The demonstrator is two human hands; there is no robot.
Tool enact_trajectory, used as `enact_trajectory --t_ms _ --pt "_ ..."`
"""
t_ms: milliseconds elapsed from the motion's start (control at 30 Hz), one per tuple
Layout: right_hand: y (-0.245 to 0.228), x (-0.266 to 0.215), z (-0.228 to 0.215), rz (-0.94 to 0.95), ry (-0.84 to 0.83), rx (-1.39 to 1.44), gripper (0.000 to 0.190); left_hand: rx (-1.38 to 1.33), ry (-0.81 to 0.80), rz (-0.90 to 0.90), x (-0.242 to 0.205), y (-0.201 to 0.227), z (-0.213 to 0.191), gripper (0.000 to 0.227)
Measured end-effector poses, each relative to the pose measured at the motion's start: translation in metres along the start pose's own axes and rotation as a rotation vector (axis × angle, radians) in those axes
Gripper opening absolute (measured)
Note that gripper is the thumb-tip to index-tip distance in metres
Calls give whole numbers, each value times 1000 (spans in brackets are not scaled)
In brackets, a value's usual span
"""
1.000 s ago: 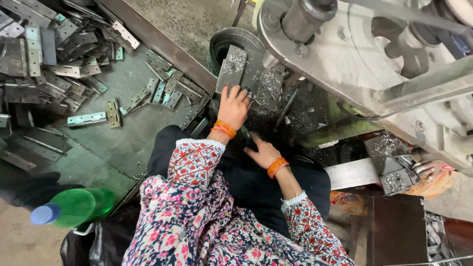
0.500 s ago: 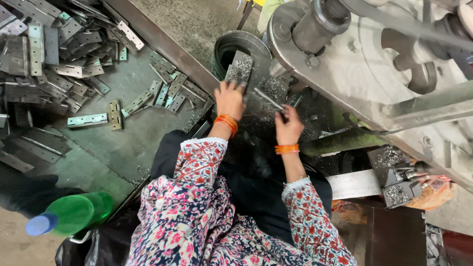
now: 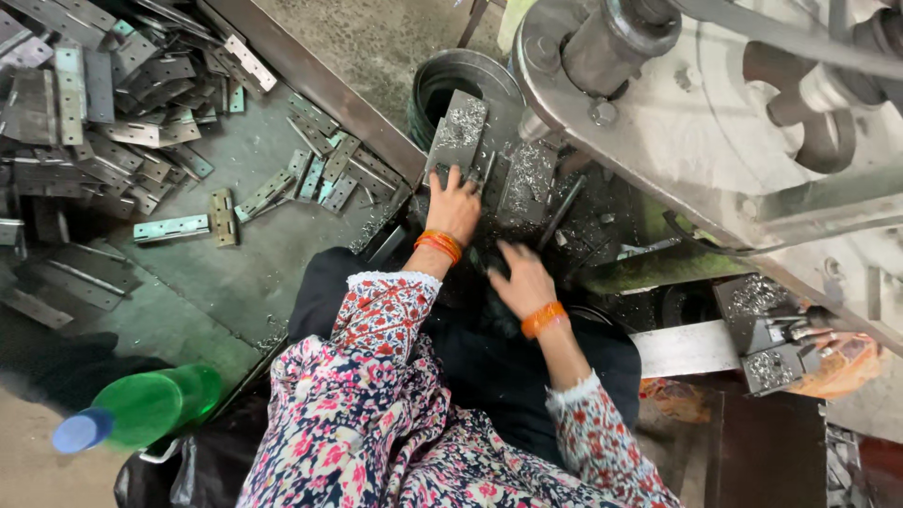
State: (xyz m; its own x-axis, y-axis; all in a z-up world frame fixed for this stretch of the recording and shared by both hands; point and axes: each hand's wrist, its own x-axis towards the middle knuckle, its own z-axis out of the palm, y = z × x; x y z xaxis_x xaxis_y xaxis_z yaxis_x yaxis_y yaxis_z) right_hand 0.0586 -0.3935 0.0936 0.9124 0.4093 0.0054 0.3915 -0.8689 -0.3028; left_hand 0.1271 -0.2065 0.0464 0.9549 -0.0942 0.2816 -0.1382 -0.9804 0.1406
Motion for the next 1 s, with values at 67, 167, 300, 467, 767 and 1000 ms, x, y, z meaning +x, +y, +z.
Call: enact_trajectory --t_ms 67,167,300,467,767,1000 --pt "-2 -26 -3 -6 -83 -44 68 -7 18 -15 8 2 9 33" --pt "-6 -53 25 299 -273 -11 78 -36 65 -37 15 3 17 35" --pt "1 -80 85 346 -276 -1 95 -35 110 -36 13 3 14 36" --pt "23 -86 117 245 -142 86 95 -19 101 -11 3 6 9 29" --pt "20 -49 42 229 -295 4 82 -79 172 -59 23 9 34 29" --pt "19 -87 111 233 -126 135 92 -83 250 -71 36 4 42 32"
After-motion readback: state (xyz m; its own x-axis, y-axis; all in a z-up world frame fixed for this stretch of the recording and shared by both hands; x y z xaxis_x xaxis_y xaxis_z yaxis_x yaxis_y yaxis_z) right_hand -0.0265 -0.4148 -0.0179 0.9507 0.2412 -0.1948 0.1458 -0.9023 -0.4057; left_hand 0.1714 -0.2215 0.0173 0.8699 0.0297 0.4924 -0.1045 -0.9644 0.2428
